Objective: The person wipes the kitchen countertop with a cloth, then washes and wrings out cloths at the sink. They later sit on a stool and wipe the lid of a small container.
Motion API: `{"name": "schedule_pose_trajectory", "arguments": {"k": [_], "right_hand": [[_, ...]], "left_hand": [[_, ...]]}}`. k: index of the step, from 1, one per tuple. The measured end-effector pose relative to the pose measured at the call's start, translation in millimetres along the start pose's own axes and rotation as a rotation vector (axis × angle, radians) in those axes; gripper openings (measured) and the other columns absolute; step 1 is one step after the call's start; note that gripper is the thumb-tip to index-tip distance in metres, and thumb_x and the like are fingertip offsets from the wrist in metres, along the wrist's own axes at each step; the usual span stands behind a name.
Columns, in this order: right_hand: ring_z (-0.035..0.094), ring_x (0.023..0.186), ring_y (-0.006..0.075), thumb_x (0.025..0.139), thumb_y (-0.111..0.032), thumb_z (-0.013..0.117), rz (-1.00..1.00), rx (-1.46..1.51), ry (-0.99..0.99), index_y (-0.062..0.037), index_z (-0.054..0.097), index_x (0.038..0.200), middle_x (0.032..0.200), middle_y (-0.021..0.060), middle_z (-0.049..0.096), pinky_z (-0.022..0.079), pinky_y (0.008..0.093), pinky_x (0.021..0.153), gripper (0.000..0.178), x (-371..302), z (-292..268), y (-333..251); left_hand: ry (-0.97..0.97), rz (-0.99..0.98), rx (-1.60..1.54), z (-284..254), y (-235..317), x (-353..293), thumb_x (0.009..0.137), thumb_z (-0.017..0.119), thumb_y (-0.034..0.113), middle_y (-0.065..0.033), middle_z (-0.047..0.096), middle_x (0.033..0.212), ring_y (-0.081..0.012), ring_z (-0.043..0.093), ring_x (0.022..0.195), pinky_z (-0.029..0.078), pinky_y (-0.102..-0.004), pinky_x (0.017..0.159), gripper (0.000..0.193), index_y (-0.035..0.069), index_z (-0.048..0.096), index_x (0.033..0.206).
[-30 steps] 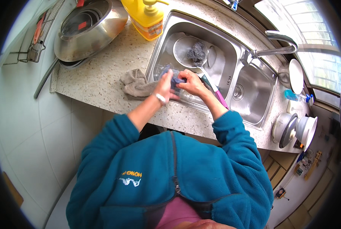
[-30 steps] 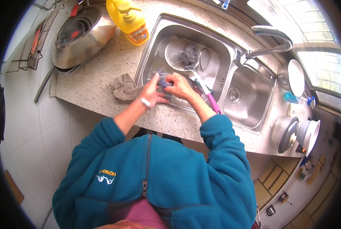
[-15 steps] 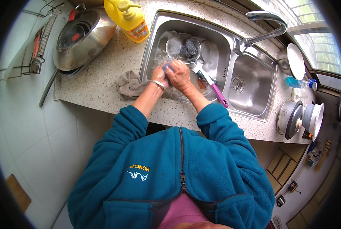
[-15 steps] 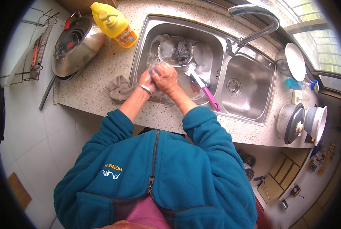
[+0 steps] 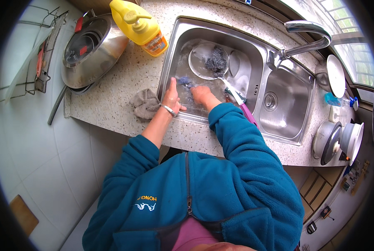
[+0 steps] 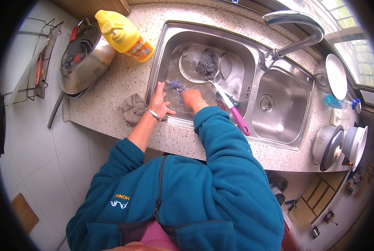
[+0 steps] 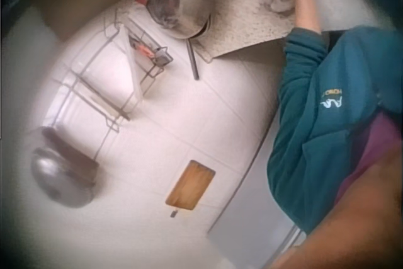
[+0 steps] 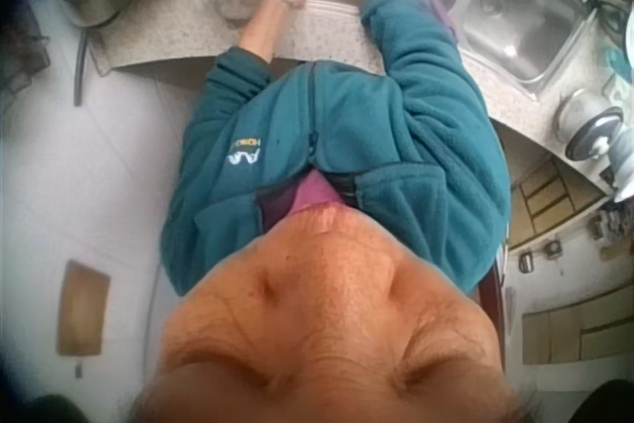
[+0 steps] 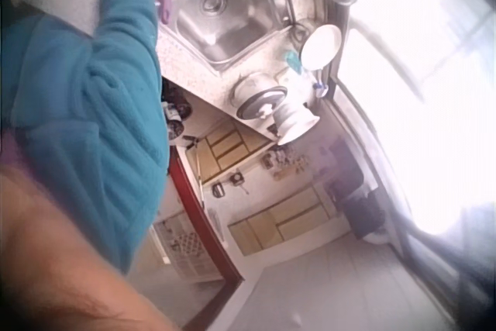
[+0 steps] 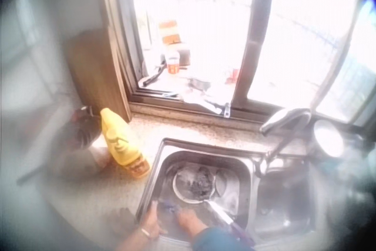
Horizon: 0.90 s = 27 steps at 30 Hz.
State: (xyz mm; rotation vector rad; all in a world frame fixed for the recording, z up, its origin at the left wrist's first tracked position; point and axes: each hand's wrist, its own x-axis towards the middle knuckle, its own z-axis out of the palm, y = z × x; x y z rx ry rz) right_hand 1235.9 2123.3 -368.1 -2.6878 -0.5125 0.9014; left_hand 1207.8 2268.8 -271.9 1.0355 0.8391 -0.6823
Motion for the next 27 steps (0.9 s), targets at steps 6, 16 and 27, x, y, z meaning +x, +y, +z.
{"name": "schedule_pose_trajectory", "arguments": {"k": [6,16,27], "right_hand": [[0.054,0.078,0.0139,0.062,0.001,0.058,-0.261,0.885,0.233,-0.004,0.057,0.08,0.079,0.0043,0.058,0.045,0.0281,0.072,0.019,-79.4,-74.2,-24.6],[0.061,0.07,0.0314,0.08,-0.019,0.06,-0.336,0.544,0.992,-0.0097,0.061,0.078,0.075,0.0097,0.063,0.048,0.0421,0.065,0.01,-125.5,-97.2,-87.1],[0.065,0.077,0.0332,0.09,-0.025,0.05,-0.039,0.113,0.583,-0.0087,0.057,0.086,0.081,0.0156,0.065,0.052,0.0449,0.064,0.018,-58.9,-46.5,21.9]], "left_hand": [[-0.143,-0.001,-0.213,14.0,-9.3,17.1,0.086,0.053,0.058,-0.0156,0.03,0.134,-0.0466,0.032,0.117,0.04,-0.0652,0.084,0.07,0.011,0.029,0.132],[-0.379,0.257,-0.415,27.2,-24.2,-9.1,0.086,0.058,0.027,-0.0073,0.061,0.084,-0.0189,0.061,0.074,0.054,-0.0341,0.068,0.02,0.007,0.056,0.083],[-0.051,0.162,-0.033,23.5,4.2,-20.0,0.092,0.05,0.05,-0.0156,0.048,0.127,-0.0359,0.051,0.113,0.04,-0.0593,0.094,0.056,0.008,0.042,0.129]]}}
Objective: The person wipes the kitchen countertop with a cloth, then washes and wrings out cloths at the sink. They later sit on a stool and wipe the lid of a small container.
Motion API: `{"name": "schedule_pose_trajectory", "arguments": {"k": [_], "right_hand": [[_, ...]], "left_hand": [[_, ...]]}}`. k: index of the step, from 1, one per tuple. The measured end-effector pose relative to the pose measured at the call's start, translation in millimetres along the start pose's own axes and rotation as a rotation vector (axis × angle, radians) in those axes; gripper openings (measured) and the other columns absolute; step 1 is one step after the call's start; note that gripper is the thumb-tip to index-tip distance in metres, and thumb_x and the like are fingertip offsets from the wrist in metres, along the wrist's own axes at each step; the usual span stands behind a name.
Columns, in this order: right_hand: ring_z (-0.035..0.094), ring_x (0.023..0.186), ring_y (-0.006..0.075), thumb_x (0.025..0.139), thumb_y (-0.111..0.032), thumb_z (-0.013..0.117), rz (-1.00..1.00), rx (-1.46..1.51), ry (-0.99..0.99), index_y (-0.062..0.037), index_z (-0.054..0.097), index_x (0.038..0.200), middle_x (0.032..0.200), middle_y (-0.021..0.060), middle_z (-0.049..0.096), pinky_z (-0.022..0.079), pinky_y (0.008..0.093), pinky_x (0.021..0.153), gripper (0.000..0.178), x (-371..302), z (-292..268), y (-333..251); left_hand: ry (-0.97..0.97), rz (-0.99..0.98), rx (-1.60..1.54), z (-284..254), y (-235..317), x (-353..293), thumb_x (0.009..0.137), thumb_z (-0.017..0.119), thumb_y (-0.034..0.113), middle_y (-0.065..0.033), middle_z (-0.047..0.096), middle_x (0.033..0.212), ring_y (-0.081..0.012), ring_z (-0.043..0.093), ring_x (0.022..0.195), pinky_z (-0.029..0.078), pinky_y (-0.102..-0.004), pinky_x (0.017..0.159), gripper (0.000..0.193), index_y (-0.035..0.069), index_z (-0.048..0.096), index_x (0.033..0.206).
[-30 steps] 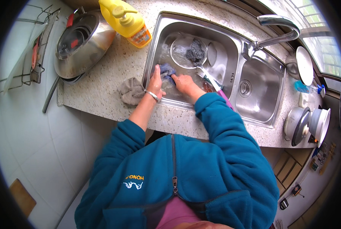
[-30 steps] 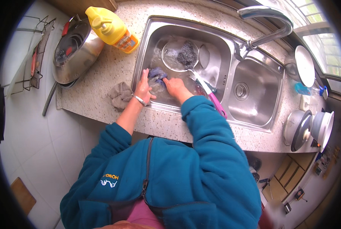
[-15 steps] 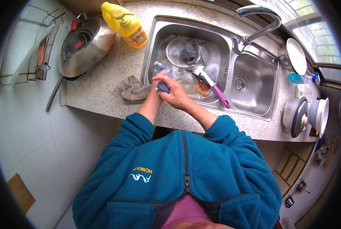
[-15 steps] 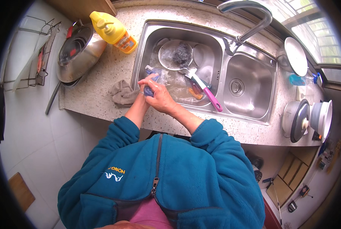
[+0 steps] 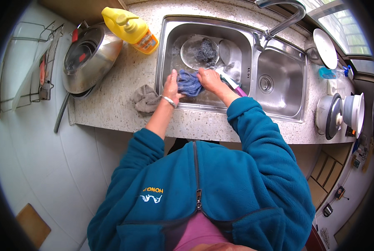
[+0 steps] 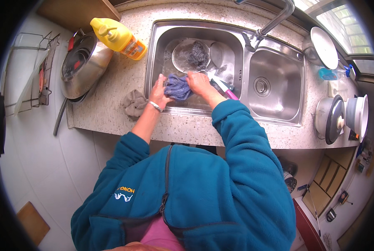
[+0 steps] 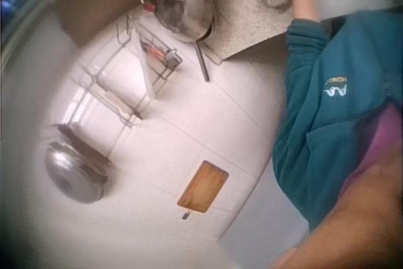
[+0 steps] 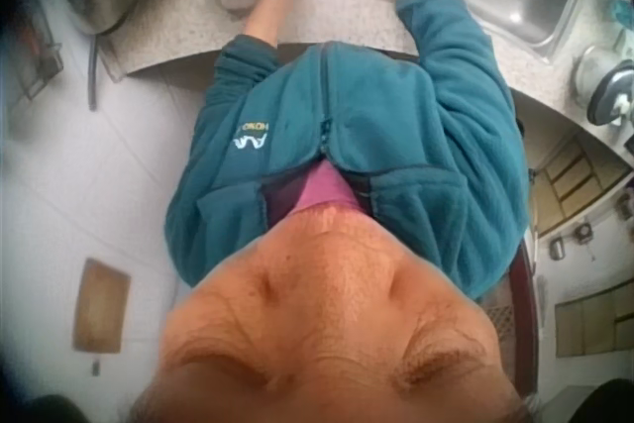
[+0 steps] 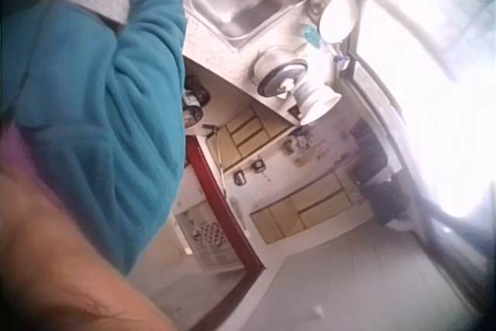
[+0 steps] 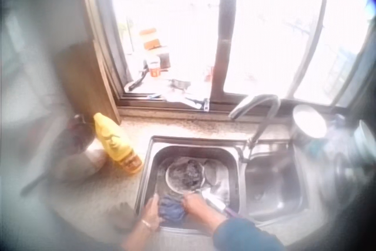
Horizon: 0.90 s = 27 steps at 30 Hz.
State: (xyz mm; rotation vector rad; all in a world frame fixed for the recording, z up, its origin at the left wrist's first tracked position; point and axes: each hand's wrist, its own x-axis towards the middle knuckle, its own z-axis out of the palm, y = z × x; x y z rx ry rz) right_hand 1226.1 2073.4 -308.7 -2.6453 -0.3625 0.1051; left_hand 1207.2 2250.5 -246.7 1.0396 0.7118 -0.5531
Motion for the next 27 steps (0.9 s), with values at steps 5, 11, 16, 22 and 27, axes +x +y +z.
{"name": "schedule_pose_trajectory", "arguments": {"k": [5,11,16,22,27], "right_hand": [[0.065,0.084,0.0364,0.092,-0.015,0.043,-0.067,-0.217,-0.351,-0.0069,0.054,0.1,0.093,0.0172,0.065,0.053,0.0456,0.071,0.017,-4.1,66.5,6.9],[0.064,0.076,0.0251,0.077,-0.014,0.056,0.154,0.263,-0.56,-0.0024,0.063,0.091,0.084,0.0125,0.067,0.051,0.0355,0.067,0.02,17.6,38.2,-15.1],[0.061,0.076,0.0267,0.076,-0.018,0.059,-0.02,1.065,-0.263,-0.0031,0.06,0.086,0.081,0.0139,0.063,0.048,0.036,0.07,0.018,-19.2,-49.8,-77.6],[0.054,0.073,0.0298,0.07,-0.016,0.063,-0.143,0.664,0.242,-0.0056,0.049,0.072,0.072,0.0105,0.052,0.042,0.0399,0.065,0.017,-35.0,-67.4,-120.9],[0.055,0.065,0.0304,0.068,-0.022,0.06,-0.036,0.494,0.504,-0.0088,0.049,0.067,0.065,0.0089,0.053,0.041,0.0418,0.059,0.017,-4.1,-47.6,-89.8]], "left_hand": [[0.049,-0.131,0.085,-16.7,14.9,-3.1,0.081,0.052,0.068,-0.0183,-0.008,0.154,-0.0573,0.001,0.134,0.023,-0.078,0.09,0.096,0.023,0.003,0.15],[0.117,-0.265,-0.062,-19.6,-6.7,35.2,0.082,0.053,0.065,-0.0186,0.008,0.152,-0.0522,0.011,0.134,0.024,-0.0805,0.086,0.09,0.016,0.015,0.147],[-0.099,-0.131,-0.223,-36.3,-30.2,74.7,0.088,0.052,0.05,-0.0135,0.065,0.097,-0.0319,0.063,0.088,0.05,-0.0494,0.08,0.046,0.006,0.06,0.097],[-0.458,0.556,0.119,-26.1,-54.1,71.9,0.094,0.047,0.025,-0.0095,0.064,0.096,-0.0225,0.062,0.086,0.05,-0.0372,0.08,0.023,0.006,0.06,0.096],[-0.64,0.14,-0.372,-14.1,-31.2,55.8,0.093,0.048,0.02,-0.0064,0.063,0.095,-0.0186,0.062,0.086,0.051,-0.0337,0.079,0.019,0.006,0.061,0.098]]}}
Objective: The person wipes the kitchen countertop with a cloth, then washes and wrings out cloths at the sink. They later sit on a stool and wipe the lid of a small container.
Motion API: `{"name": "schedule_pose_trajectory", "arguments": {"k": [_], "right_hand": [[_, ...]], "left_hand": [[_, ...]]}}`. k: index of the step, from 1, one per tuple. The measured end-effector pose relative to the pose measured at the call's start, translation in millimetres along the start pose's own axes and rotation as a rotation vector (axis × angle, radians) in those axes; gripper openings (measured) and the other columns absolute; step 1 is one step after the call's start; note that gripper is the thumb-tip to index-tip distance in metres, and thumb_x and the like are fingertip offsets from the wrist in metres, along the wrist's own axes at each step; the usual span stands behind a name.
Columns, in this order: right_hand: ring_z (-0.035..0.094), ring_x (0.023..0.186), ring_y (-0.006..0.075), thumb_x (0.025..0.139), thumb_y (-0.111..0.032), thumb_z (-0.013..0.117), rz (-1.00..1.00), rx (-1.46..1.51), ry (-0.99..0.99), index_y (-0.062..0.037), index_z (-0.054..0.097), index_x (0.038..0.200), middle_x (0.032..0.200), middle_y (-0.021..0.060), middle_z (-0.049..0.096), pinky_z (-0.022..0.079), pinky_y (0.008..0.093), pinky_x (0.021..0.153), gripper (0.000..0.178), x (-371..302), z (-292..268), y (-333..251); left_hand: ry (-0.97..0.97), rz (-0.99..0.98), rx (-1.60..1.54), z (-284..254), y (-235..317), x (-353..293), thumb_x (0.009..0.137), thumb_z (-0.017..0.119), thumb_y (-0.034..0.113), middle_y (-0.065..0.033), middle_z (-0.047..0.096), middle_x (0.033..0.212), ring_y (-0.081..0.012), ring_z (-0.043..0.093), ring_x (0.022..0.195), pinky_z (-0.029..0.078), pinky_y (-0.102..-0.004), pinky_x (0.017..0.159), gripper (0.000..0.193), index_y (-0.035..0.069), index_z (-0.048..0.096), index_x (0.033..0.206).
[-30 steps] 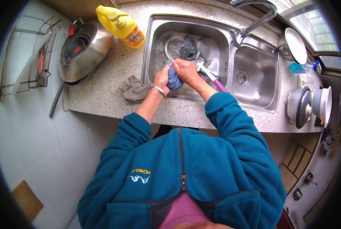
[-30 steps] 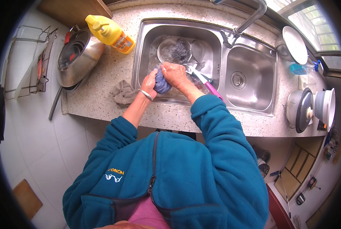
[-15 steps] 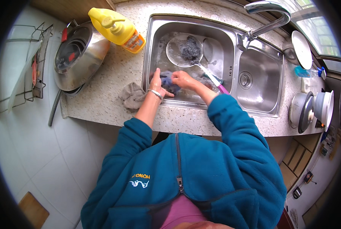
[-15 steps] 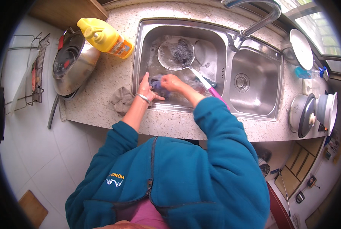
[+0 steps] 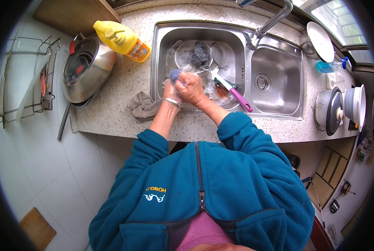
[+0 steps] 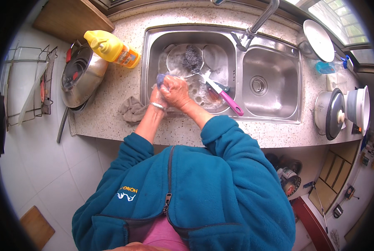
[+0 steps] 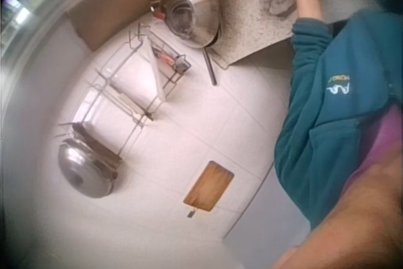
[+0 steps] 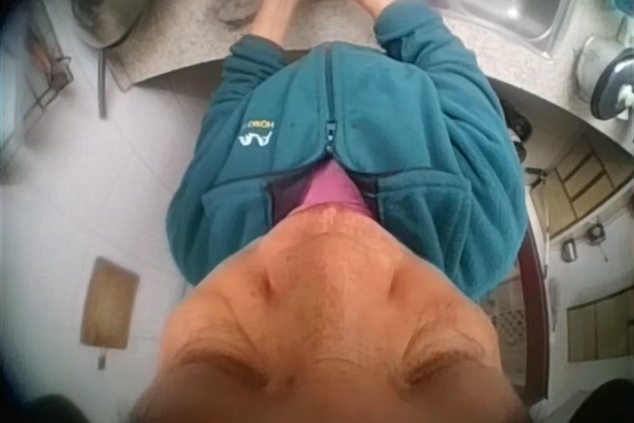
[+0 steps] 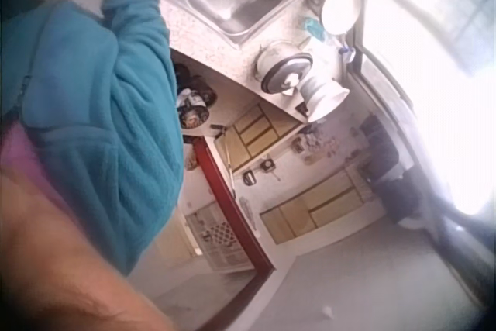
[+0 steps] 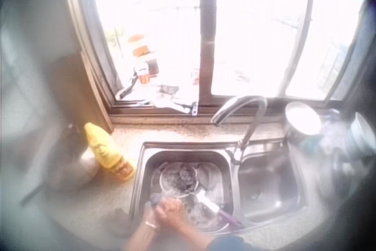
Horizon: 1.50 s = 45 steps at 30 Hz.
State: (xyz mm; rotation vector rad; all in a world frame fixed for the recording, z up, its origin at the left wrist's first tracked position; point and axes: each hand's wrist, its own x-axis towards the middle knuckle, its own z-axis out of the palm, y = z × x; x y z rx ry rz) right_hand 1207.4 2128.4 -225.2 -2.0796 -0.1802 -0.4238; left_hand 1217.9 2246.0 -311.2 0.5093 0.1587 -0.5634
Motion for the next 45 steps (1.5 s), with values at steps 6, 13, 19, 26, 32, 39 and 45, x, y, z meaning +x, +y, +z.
{"name": "schedule_pose_trajectory", "arguments": {"k": [6,13,19,26,32,39,45], "right_hand": [[0.063,0.074,0.036,0.081,-0.022,0.057,0.187,-0.215,-0.355,-0.0082,0.051,0.085,0.076,0.016,0.063,0.05,0.0463,0.066,0.016,4.7,-10.0,67.4],[0.065,0.082,0.0329,0.089,-0.012,0.044,-0.049,-0.663,-1.064,-0.0103,0.055,0.118,0.096,0.0158,0.064,0.053,0.0421,0.07,0.031,-37.9,27.4,135.7],[0.064,0.083,0.0317,0.074,-0.018,0.063,0.576,-0.146,-0.813,-0.0042,0.065,0.089,0.091,0.0144,0.067,0.051,0.0394,0.072,0.021,-28.2,30.2,104.2],[0.058,0.08,0.0348,0.07,-0.014,0.062,0.13,0.376,-0.42,-0.0022,0.053,0.079,0.082,0.0153,0.057,0.047,0.04,0.071,0.017,-28.6,-22.8,-26.0],[0.057,0.069,0.0317,0.067,-0.021,0.063,-0.014,0.0,0.018,-0.0083,0.05,0.074,0.075,0.0107,0.054,0.047,0.0425,0.059,0.019,-16.8,-12.0,-28.1],[0.061,0.069,0.0358,0.071,-0.022,0.057,0.143,-0.198,-0.131,-0.0096,0.054,0.078,0.073,0.015,0.061,0.05,0.0458,0.059,0.015,6.8,-13.6,49.1],[0.064,0.077,0.0364,0.079,-0.009,0.052,-0.007,-0.462,-0.62,-0.0039,0.053,0.087,0.08,0.0187,0.063,0.052,0.0458,0.066,0.01,-29.4,1.3,117.0]], "left_hand": [[0.534,0.0,0.444,20.6,4.7,-14.8,0.096,0.048,0.02,-0.0069,0.063,0.097,-0.0178,0.062,0.091,0.053,-0.0393,0.078,0.02,0.003,0.06,0.098],[0.753,-0.354,0.354,20.3,44.8,-24.8,0.08,0.055,0.066,-0.0193,-0.005,0.153,-0.0534,0.003,0.136,0.021,-0.0781,0.092,0.099,0.02,0.002,0.15],[0.89,-0.369,0.225,-13.6,12.5,1.3,0.081,0.063,0.054,-0.0172,0.017,0.152,-0.0496,0.025,0.132,0.033,-0.0724,0.09,0.091,0.02,0.011,0.148],[0.354,-0.156,0.104,-16.3,0.3,-2.1,0.093,0.054,0.022,-0.0116,0.061,0.099,-0.026,0.062,0.085,0.052,-0.0403,0.081,0.028,0.014,0.048,0.119],[-0.037,-0.095,-0.049,4.5,-1.1,1.1,0.092,0.049,0.016,-0.0115,0.058,0.112,-0.0232,0.059,0.1,0.048,-0.0372,0.091,0.031,0.011,0.05,0.123],[0.537,-0.035,0.22,30.2,-8.2,2.2,0.09,0.057,0.022,-0.005,0.061,0.102,-0.0186,0.06,0.092,0.052,-0.0366,0.075,0.025,0.004,0.058,0.108],[0.662,-0.133,0.661,44.6,42.1,-28.0,0.088,0.059,0.041,-0.0139,0.028,0.147,-0.0443,0.036,0.126,0.032,-0.0747,0.085,0.075,0.019,0.019,0.148]]}}
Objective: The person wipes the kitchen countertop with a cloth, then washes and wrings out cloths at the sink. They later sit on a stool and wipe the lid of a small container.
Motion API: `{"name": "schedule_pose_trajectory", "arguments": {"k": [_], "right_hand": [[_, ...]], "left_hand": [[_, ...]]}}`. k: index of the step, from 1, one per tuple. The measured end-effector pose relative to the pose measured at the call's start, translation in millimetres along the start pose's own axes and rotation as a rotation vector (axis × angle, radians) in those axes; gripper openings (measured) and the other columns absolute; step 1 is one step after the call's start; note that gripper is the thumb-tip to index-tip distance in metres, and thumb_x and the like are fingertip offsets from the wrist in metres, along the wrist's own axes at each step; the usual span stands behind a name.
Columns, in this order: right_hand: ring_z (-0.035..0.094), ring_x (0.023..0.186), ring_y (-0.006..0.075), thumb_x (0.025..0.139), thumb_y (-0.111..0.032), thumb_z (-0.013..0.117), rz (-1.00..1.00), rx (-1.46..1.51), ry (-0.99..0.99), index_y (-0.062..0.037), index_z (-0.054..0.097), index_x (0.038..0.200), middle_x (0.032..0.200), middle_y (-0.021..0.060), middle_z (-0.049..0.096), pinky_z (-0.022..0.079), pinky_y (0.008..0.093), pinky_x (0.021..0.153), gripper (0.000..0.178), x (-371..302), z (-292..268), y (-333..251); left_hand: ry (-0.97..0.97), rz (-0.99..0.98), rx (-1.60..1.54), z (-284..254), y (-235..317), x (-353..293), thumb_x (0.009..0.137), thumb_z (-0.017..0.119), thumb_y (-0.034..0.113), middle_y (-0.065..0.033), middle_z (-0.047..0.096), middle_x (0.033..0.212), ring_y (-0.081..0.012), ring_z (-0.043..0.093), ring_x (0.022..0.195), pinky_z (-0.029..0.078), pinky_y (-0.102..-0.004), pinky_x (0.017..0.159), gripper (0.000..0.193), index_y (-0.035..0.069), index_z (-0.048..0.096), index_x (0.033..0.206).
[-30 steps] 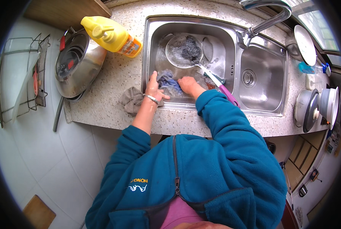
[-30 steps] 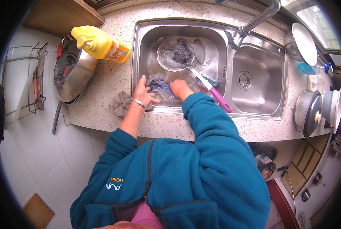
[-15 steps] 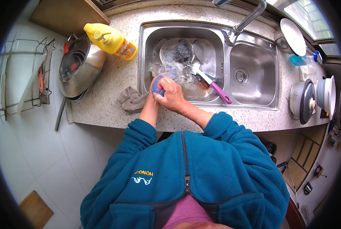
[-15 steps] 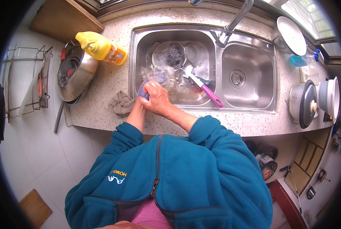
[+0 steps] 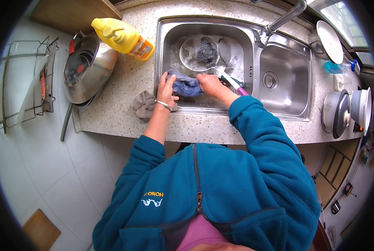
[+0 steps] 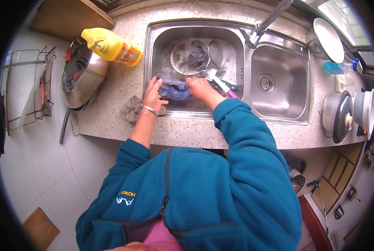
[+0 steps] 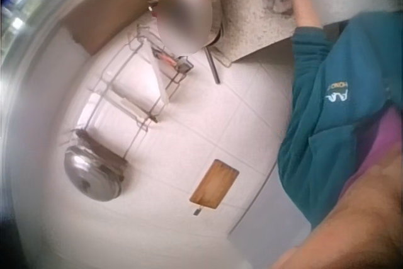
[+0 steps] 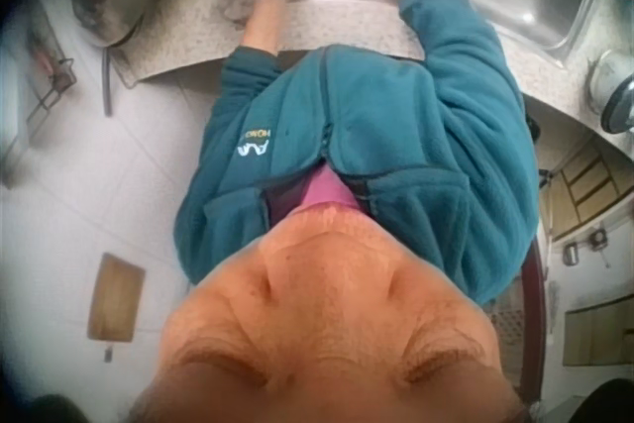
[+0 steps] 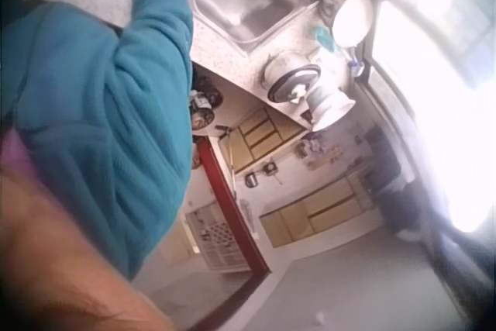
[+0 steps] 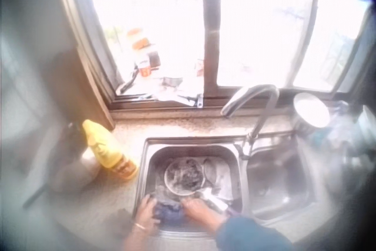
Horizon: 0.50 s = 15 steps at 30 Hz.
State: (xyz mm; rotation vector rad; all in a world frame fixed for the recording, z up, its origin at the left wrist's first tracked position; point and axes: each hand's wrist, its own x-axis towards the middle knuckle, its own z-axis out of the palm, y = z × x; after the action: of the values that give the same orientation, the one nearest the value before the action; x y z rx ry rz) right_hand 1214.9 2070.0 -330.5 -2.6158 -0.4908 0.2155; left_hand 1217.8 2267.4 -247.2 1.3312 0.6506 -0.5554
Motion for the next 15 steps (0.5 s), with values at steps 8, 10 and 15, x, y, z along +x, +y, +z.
{"name": "schedule_pose_trajectory", "arguments": {"k": [8,10,15], "right_hand": [[0.066,0.084,0.0301,0.081,-0.015,0.056,-0.072,-0.343,-0.529,-0.0059,0.063,0.086,0.098,0.0136,0.068,0.052,0.0401,0.071,0.013,12.2,37.6,-4.6],[0.066,0.081,0.0284,0.077,-0.015,0.057,0.132,0.143,-0.336,-0.0068,0.063,0.085,0.092,0.0121,0.068,0.05,0.0392,0.071,0.013,11.1,14.8,-17.1],[0.059,0.074,0.0282,0.066,-0.005,0.059,-0.006,1.035,-0.046,-0.0068,0.061,0.077,0.081,0.0098,0.062,0.048,0.0367,0.072,0.011,-20.0,-62.0,-76.9]], "left_hand": [[0.045,-0.338,-0.365,-2.6,-25.0,23.4,0.087,0.056,0.051,-0.0144,-0.012,0.154,-0.0521,-0.009,0.136,0.021,-0.0818,0.087,0.088,0.024,-0.001,0.15],[0.058,-0.365,-0.369,3.2,-33.8,32.5,0.083,0.06,0.053,-0.0126,-0.014,0.154,-0.0544,-0.004,0.135,0.018,-0.0826,0.086,0.097,0.017,-0.001,0.149],[-0.215,-0.199,-0.583,10.2,-45.8,42.7,0.092,0.053,0.037,-0.017,0.06,0.111,-0.0348,0.061,0.097,0.049,-0.0508,0.086,0.04,0.004,0.053,0.115]]}}
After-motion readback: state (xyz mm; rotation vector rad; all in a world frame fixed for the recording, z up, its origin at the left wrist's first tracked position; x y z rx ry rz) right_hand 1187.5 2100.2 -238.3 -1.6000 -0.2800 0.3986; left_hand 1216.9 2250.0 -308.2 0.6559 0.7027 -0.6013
